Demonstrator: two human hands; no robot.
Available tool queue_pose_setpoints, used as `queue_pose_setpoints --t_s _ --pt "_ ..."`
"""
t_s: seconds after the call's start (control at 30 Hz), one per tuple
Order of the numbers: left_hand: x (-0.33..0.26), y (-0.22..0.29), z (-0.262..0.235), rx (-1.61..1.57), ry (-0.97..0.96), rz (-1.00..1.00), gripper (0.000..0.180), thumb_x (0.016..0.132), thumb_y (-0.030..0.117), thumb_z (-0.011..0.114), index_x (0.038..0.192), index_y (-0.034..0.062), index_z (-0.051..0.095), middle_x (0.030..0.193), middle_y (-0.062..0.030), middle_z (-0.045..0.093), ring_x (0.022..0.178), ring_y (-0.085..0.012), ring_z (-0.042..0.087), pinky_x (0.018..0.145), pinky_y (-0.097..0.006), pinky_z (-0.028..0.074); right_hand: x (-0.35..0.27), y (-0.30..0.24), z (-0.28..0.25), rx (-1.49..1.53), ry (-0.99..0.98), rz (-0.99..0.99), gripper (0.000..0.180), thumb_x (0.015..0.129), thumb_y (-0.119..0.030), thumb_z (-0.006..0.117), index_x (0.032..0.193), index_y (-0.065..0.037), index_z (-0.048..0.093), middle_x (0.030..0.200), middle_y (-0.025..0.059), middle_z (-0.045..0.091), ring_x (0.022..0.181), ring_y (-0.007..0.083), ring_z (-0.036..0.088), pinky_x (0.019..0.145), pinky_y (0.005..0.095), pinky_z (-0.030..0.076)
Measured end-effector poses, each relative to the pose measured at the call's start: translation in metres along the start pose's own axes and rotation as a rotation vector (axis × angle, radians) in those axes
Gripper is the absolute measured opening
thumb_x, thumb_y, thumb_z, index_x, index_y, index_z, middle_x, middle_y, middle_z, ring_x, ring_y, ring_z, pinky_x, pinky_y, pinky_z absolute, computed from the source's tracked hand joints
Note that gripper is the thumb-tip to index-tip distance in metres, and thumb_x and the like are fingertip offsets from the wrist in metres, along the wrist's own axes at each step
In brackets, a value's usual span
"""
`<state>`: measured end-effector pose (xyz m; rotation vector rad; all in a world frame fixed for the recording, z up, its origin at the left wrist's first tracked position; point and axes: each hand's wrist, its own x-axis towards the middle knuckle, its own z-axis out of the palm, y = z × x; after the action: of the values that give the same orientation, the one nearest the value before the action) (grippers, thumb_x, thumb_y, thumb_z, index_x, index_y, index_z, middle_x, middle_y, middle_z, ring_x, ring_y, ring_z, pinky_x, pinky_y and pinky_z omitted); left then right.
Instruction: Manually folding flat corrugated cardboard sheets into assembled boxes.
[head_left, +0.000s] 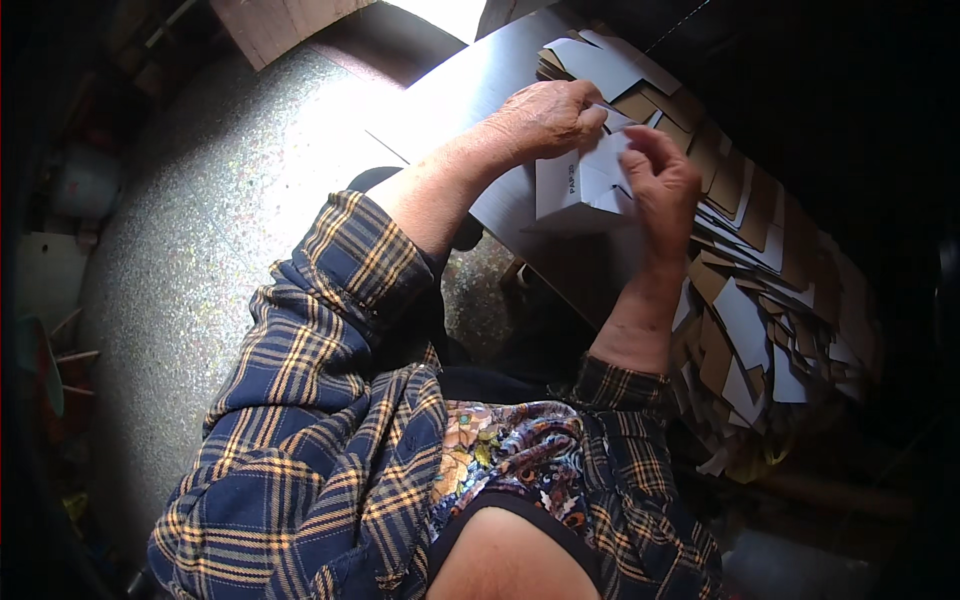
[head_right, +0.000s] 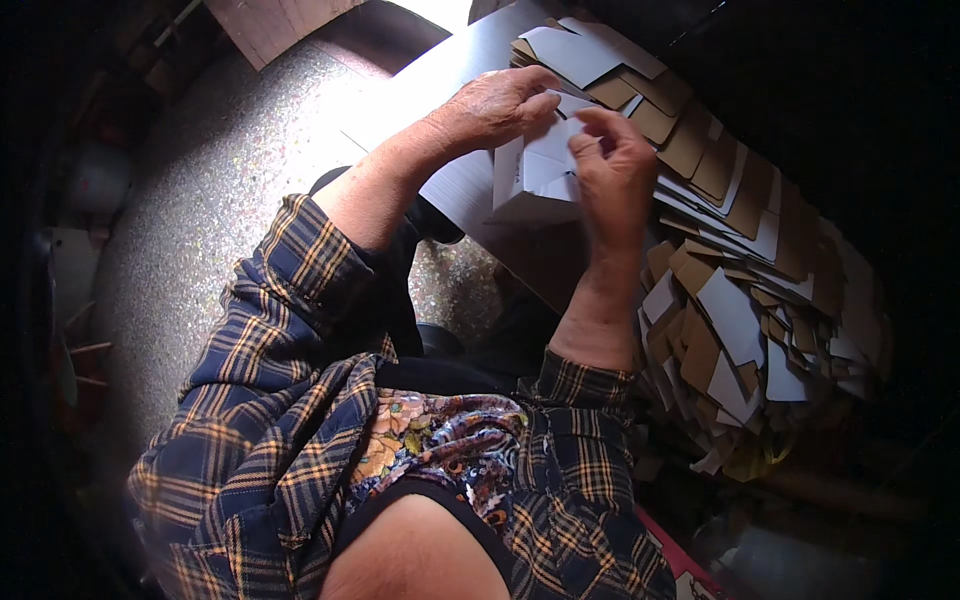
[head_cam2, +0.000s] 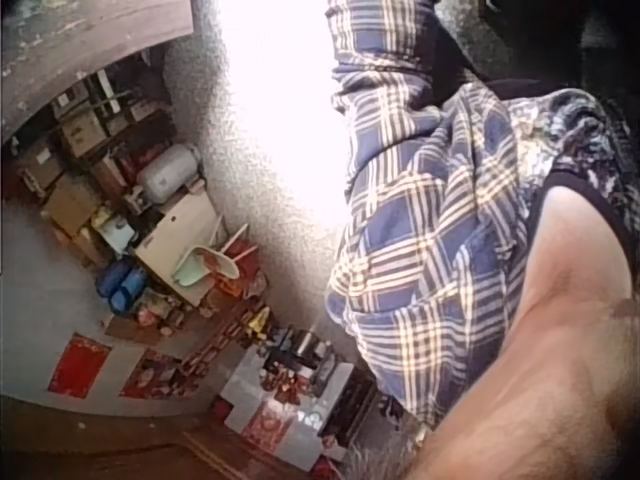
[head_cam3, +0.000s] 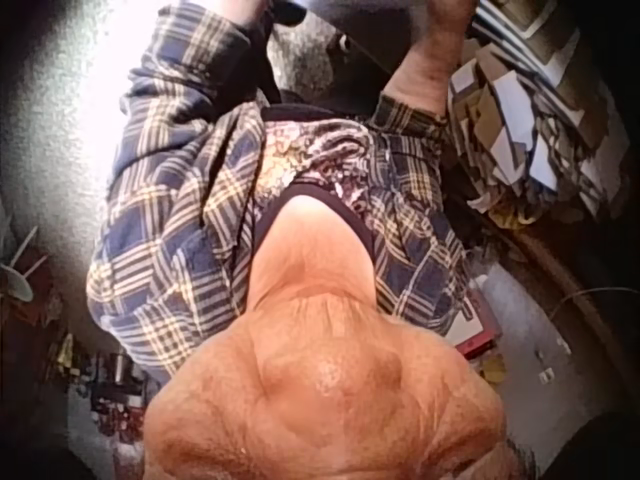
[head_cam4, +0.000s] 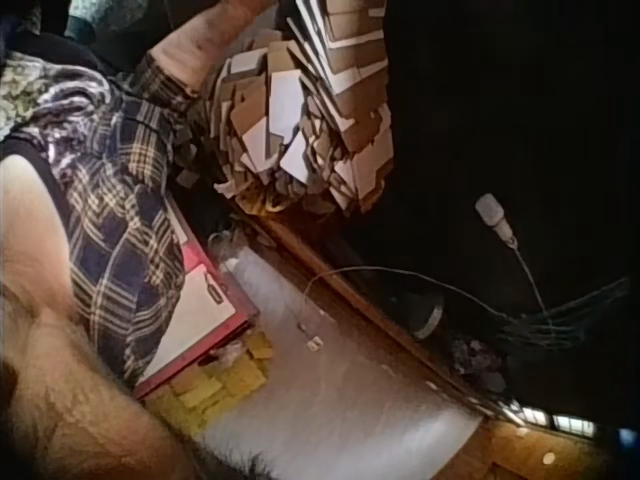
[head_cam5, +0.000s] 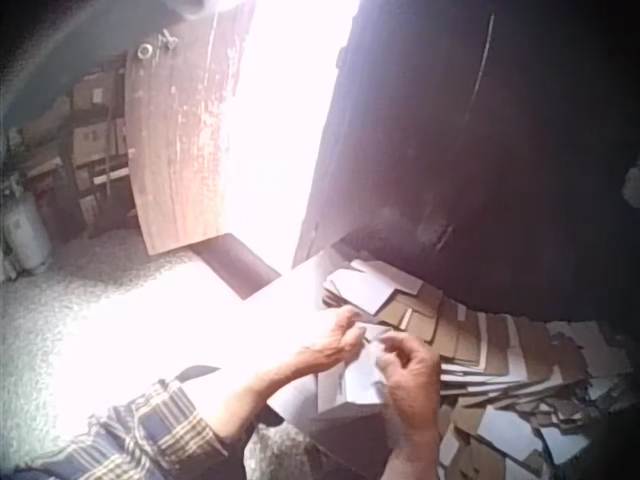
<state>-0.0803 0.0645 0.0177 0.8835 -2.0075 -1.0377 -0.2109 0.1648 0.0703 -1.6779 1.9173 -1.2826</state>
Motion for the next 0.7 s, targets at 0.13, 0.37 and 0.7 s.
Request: queue_pose_setpoints --t_s 0.13,0.37,0.7 --pt "0.001 0.005 0.0 0.063 0.028 0.045 0.045 0.091 0.041 0.05 0.116 0.005 0.058 0.106 -0.0203 0.064 0.099 -0.0322 0.063 0.088 -0.04 0.048 -0.001 0.008 -0.016 -0.161 0.084 -0.107 0.034 0.077 -0.004 0.065 0.111 -0.002 0.062 0.095 0.0099 0.062 0.083 0.0204 0.062 0.075 0.0339 0.052" --pt "-0.02 0.017 -0.006 0.342 -0.106 0.269 0.102 0.06 0.071 0.069 0.139 0.0154 0.039 0.139 -0.0206 0.041 0.132 -0.0393 0.034 0.107 -0.052 0.03 -0.007 0.016 -0.01 0.031 -0.026 0.078 0.047 0.081 -0.006 0.066 0.125 -0.003 0.051 0.098 0.0131 0.061 0.086 0.019 0.061 0.075 0.0311 0.052" --pt "-0.017 0.043 -0.011 0.532 -0.165 0.162 0.081 0.063 0.051 0.07 0.134 0.0208 0.044 0.132 -0.0233 0.042 0.122 -0.042 0.043 0.095 -0.057 0.039 -0.003 0.025 -0.003 0.131 0.097 0.001 0.033 0.085 -0.006 0.063 0.117 -0.002 0.056 0.097 0.0089 0.06 0.085 0.0152 0.058 0.076 0.0292 0.05"
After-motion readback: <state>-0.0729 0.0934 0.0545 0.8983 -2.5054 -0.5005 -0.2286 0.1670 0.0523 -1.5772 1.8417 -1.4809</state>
